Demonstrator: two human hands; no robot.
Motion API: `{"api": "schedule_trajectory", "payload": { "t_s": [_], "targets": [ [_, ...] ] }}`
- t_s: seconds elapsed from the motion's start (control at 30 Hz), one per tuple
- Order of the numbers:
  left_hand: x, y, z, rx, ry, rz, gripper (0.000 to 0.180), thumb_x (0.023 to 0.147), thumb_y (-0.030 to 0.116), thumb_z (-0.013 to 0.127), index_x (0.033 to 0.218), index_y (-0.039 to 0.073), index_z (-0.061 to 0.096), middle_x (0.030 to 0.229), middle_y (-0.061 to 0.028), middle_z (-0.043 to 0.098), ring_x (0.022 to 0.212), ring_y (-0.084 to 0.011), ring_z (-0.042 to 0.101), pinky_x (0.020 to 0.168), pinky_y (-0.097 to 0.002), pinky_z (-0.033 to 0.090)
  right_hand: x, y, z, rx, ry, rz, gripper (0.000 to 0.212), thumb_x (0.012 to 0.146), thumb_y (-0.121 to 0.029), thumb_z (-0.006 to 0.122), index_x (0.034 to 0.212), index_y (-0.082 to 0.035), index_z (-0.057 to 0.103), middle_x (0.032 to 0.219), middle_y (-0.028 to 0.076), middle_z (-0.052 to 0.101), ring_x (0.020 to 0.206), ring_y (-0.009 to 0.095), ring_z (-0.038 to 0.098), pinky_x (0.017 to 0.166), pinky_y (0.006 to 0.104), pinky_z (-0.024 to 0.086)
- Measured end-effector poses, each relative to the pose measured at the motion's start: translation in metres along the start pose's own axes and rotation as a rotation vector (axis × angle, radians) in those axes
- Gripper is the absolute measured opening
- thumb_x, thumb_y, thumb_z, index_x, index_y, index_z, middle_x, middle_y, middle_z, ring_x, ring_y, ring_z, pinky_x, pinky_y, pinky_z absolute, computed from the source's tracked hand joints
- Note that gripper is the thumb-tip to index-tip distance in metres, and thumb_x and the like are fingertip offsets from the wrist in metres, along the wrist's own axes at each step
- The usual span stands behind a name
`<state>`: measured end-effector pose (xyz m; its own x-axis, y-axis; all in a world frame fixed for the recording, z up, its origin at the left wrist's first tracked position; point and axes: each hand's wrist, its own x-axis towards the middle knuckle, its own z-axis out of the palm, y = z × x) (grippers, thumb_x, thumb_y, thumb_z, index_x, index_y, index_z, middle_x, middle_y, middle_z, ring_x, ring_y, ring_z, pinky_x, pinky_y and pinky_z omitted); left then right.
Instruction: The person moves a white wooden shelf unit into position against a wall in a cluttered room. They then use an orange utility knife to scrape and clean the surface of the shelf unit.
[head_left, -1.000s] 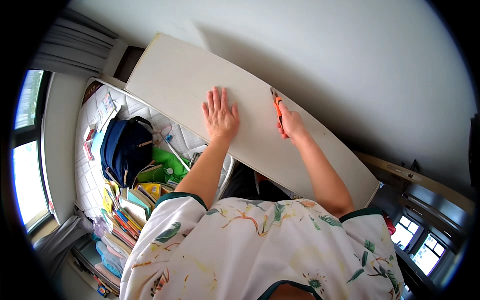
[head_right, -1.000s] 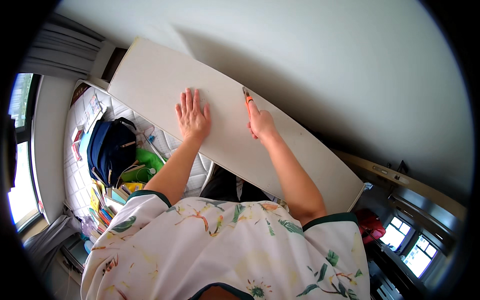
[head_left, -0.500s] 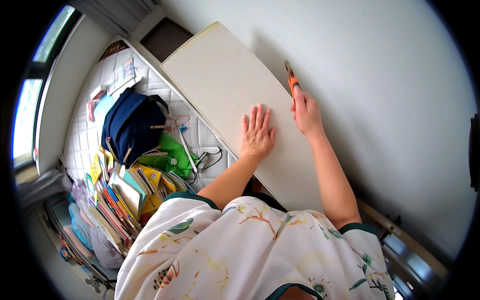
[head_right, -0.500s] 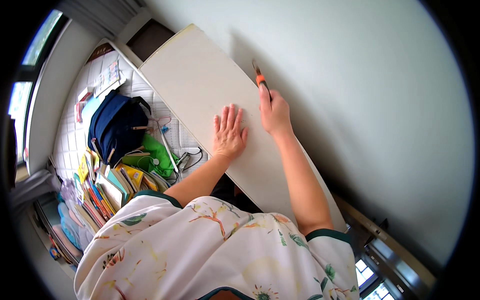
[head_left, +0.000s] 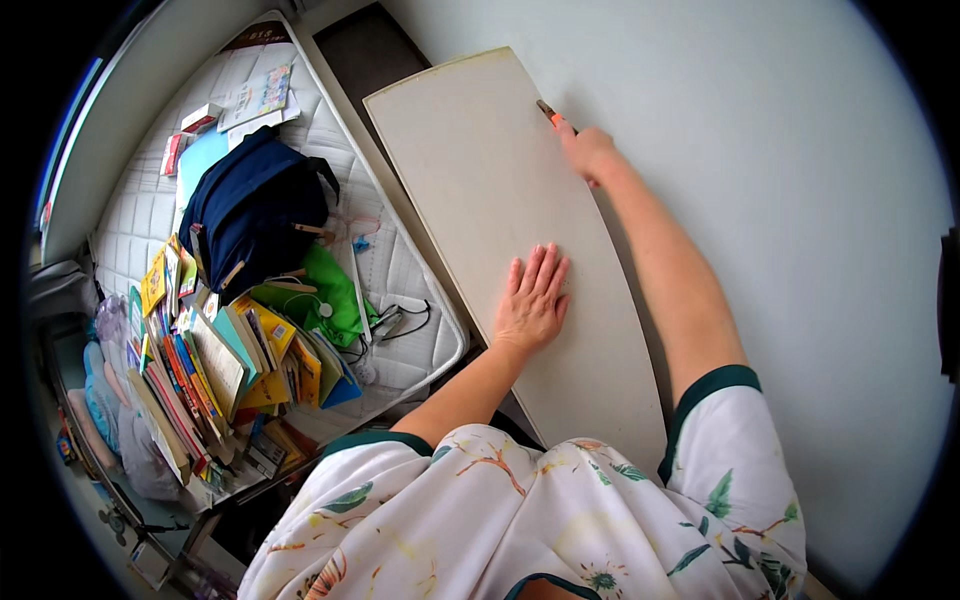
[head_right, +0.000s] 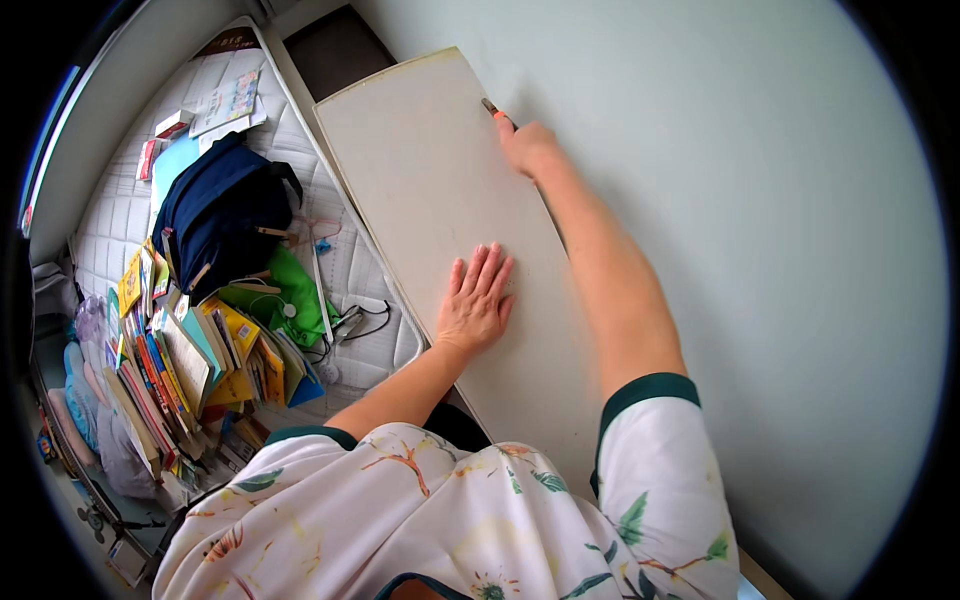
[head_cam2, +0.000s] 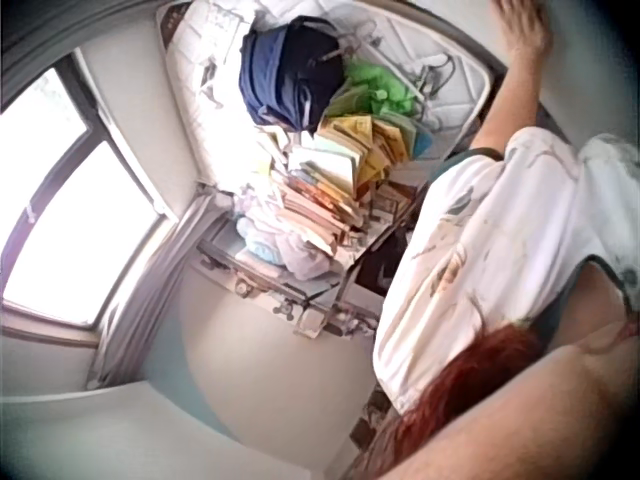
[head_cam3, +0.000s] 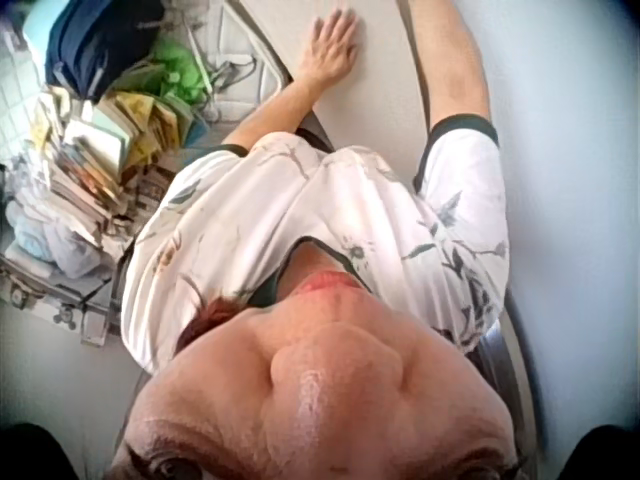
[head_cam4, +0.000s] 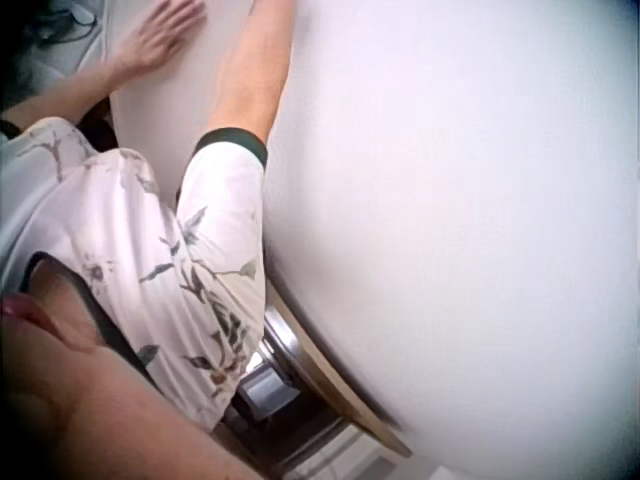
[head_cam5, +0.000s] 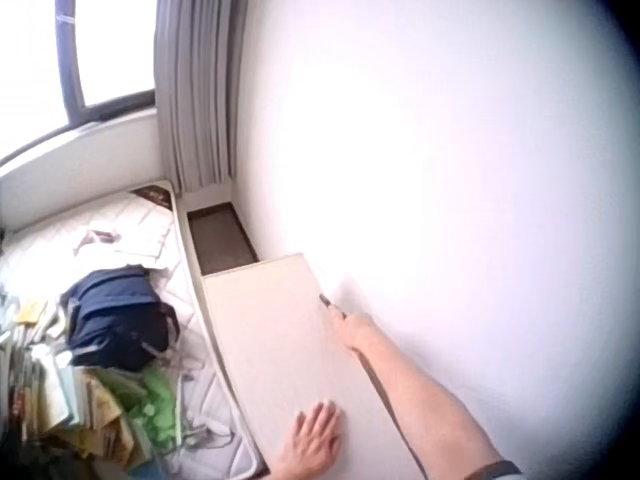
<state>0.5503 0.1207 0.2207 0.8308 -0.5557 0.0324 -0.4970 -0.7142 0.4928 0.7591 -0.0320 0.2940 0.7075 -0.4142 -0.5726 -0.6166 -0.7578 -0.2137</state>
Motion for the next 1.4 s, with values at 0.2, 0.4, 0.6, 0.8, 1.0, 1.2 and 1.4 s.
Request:
{"api": "schedule_trajectory", "payload": {
  "t_s": [0.2,0.4,0.6,0.8,1.0,1.2,1.4],
  "targets": [
    [0.0,-0.008,0.001,-0.024,0.011,-0.047,0.059,0.091,0.035,0.048,0.143,0.012,0.033,0.151,-0.0066,0.026,0.141,-0.0239,0.022,0.113,-0.0468,0.018,-0.041,-0.046,-0.091,0.148,0.445,-0.518,0.069,0.09,-0.065,0.038,0.073,0.0,0.053,0.059,0.007,0.054,0.048,0.016,0.049,0.047,0.0298,0.043],
    [0.003,0.001,-0.005,-0.016,-0.014,-0.016,0.06,0.089,0.035,0.05,0.142,0.013,0.035,0.151,-0.0065,0.026,0.14,-0.0236,0.023,0.113,-0.0466,0.018,0.037,-0.015,-0.059,0.549,0.534,-0.874,0.066,0.094,-0.061,0.032,0.078,-0.003,0.056,0.062,0.002,0.055,0.047,0.007,0.046,0.041,0.0238,0.039],
    [0.003,-0.003,-0.006,0.002,-0.023,-0.033,0.06,0.089,0.036,0.049,0.142,0.012,0.036,0.151,-0.0073,0.028,0.139,-0.0232,0.025,0.112,-0.0454,0.02,0.079,-0.006,-0.059,0.396,0.03,-0.308,0.074,0.088,-0.069,0.032,0.072,-0.001,0.058,0.057,0.004,0.054,0.043,0.012,0.047,0.041,0.0272,0.041],
    [0.005,-0.003,-0.009,0.017,-0.055,-0.043,0.061,0.088,0.036,0.052,0.142,0.014,0.037,0.15,-0.0068,0.03,0.139,-0.0235,0.026,0.113,-0.0464,0.017,0.091,-0.015,-0.037,0.182,-0.199,-0.215,0.072,0.088,-0.068,0.033,0.068,-0.003,0.055,0.057,0.005,0.053,0.045,0.016,0.046,0.045,0.031,0.042],
    [0.005,0.0,-0.009,0.024,-0.059,-0.061,0.06,0.087,0.036,0.052,0.141,0.013,0.038,0.15,-0.007,0.029,0.14,-0.0241,0.025,0.113,-0.0475,0.016,0.075,-0.052,-0.077,0.536,0.052,-0.561,0.071,0.087,-0.068,0.036,0.067,-0.003,0.057,0.055,0.005,0.052,0.046,0.015,0.047,0.047,0.0314,0.043],
    [0.005,-0.001,-0.003,0.032,-0.043,-0.043,0.06,0.087,0.035,0.052,0.141,0.013,0.038,0.151,-0.008,0.028,0.14,-0.0249,0.025,0.113,-0.0475,0.017,0.095,-0.048,-0.075,0.063,-0.008,-0.322,0.072,0.087,-0.068,0.037,0.067,-0.002,0.056,0.053,0.005,0.049,0.042,0.014,0.043,0.04,0.0279,0.039],
    [0.006,0.004,-0.007,0.022,-0.078,-0.026,0.06,0.088,0.035,0.052,0.141,0.014,0.037,0.151,-0.0075,0.028,0.14,-0.025,0.024,0.113,-0.0476,0.017,0.129,-0.035,-0.053,-0.106,-0.052,-0.307,0.072,0.086,-0.07,0.036,0.068,-0.003,0.055,0.056,0.005,0.052,0.044,0.014,0.045,0.046,0.027,0.041]
  ]
}}
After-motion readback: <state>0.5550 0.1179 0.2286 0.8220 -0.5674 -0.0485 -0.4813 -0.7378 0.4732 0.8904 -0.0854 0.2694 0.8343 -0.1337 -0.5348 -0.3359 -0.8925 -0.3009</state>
